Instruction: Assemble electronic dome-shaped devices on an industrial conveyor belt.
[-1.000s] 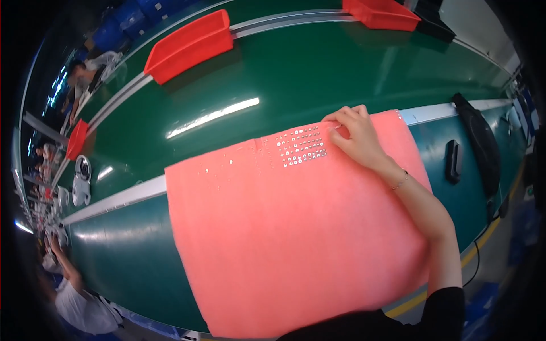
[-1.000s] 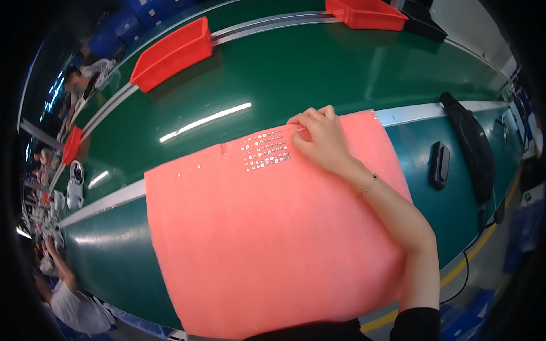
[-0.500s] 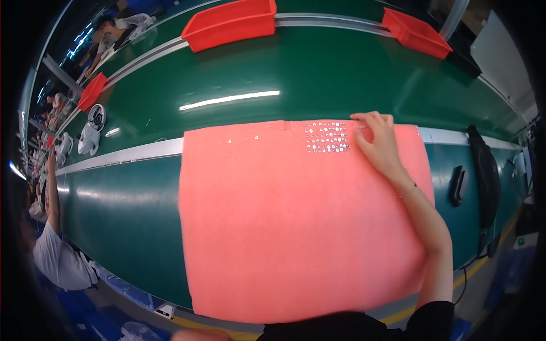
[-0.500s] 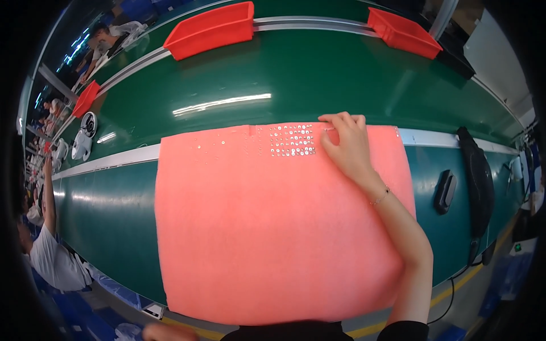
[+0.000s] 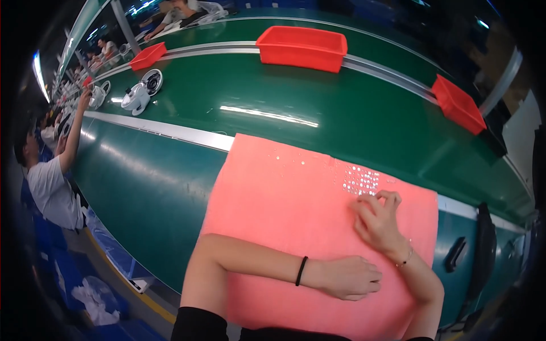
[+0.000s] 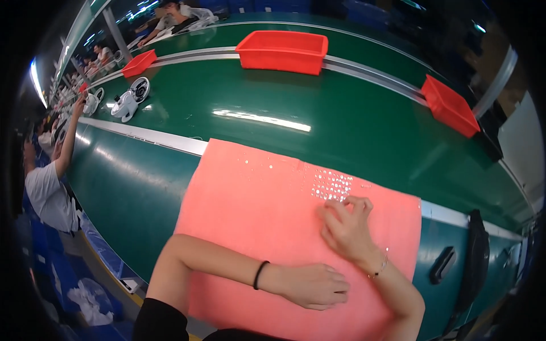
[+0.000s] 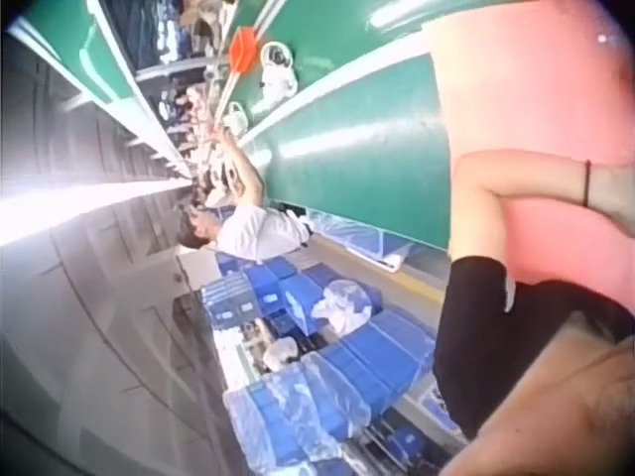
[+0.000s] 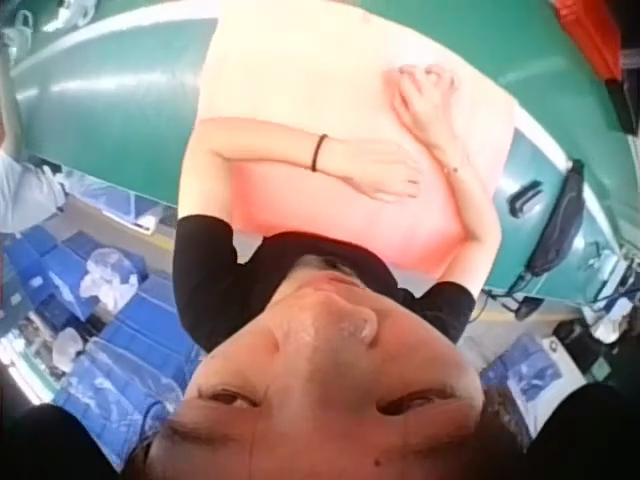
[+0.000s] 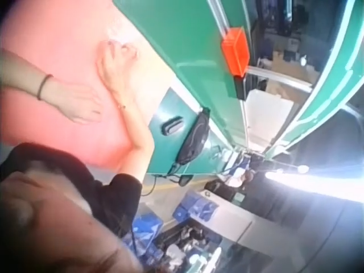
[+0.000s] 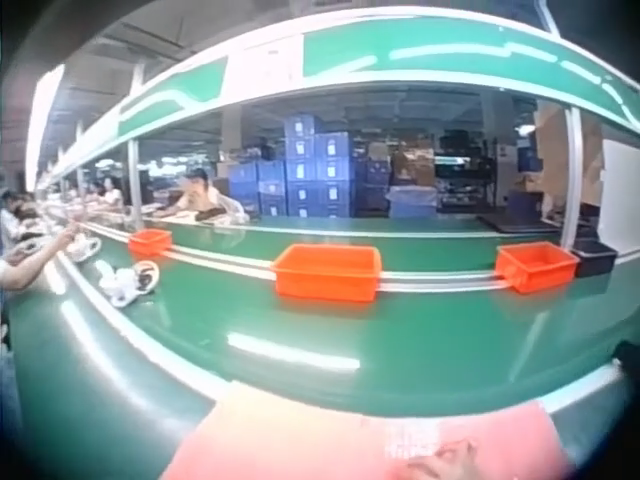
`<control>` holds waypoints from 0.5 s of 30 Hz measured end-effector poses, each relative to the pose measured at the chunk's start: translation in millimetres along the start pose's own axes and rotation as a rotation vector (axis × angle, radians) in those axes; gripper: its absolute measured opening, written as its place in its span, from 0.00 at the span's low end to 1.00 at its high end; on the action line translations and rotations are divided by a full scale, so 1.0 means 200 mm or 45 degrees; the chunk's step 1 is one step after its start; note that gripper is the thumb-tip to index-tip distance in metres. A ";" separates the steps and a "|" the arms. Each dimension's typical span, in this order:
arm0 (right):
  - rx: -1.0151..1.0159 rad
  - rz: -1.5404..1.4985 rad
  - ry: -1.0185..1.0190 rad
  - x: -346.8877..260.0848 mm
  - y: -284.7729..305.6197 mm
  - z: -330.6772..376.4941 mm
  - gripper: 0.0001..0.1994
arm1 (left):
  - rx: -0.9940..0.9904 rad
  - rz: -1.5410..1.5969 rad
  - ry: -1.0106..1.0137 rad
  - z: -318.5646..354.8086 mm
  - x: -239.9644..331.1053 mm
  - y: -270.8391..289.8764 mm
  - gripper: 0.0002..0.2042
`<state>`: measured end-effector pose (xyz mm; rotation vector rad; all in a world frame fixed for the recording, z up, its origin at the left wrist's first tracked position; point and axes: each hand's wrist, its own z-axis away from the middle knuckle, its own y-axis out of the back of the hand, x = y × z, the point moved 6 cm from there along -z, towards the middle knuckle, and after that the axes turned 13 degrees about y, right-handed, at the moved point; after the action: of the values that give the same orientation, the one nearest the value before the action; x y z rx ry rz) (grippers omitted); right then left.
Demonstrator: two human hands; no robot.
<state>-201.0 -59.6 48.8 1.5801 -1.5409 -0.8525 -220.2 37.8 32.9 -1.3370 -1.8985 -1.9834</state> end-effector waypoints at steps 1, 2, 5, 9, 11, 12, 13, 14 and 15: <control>-0.013 -0.057 0.027 -0.01 -0.01 -0.01 0.17 | 0.077 -0.009 -0.049 -0.01 -0.01 -0.03 0.07; -0.029 -0.120 0.038 -0.02 -0.02 -0.01 0.17 | 0.141 -0.009 -0.098 0.00 -0.01 -0.03 0.07; -0.061 -0.229 -0.025 0.02 -0.02 -0.01 0.17 | 0.123 0.233 -0.106 -0.01 -0.09 -0.02 0.06; -0.127 -0.340 -0.069 0.03 -0.02 0.01 0.18 | 0.105 0.256 -0.080 -0.01 -0.09 0.00 0.06; -0.157 -0.407 -0.062 0.02 -0.03 0.02 0.19 | 0.099 0.255 -0.083 -0.01 -0.10 0.00 0.06; -0.159 -0.410 -0.069 0.02 -0.02 0.01 0.19 | 0.094 0.261 -0.083 -0.01 -0.10 -0.01 0.06; -0.178 -0.390 -0.050 0.01 -0.02 0.00 0.20 | 0.107 0.272 -0.086 -0.01 -0.11 0.00 0.06; -0.191 -0.369 -0.026 0.00 -0.01 0.00 0.20 | 0.120 0.275 -0.088 -0.01 -0.10 0.00 0.06; -0.186 -0.370 -0.027 0.00 0.00 0.00 0.20 | 0.116 0.272 -0.086 -0.02 -0.09 0.00 0.06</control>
<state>-201.6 -60.3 48.8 1.7146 -1.2483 -1.1173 -210.7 26.3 21.5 -1.5272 -1.7642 -1.7515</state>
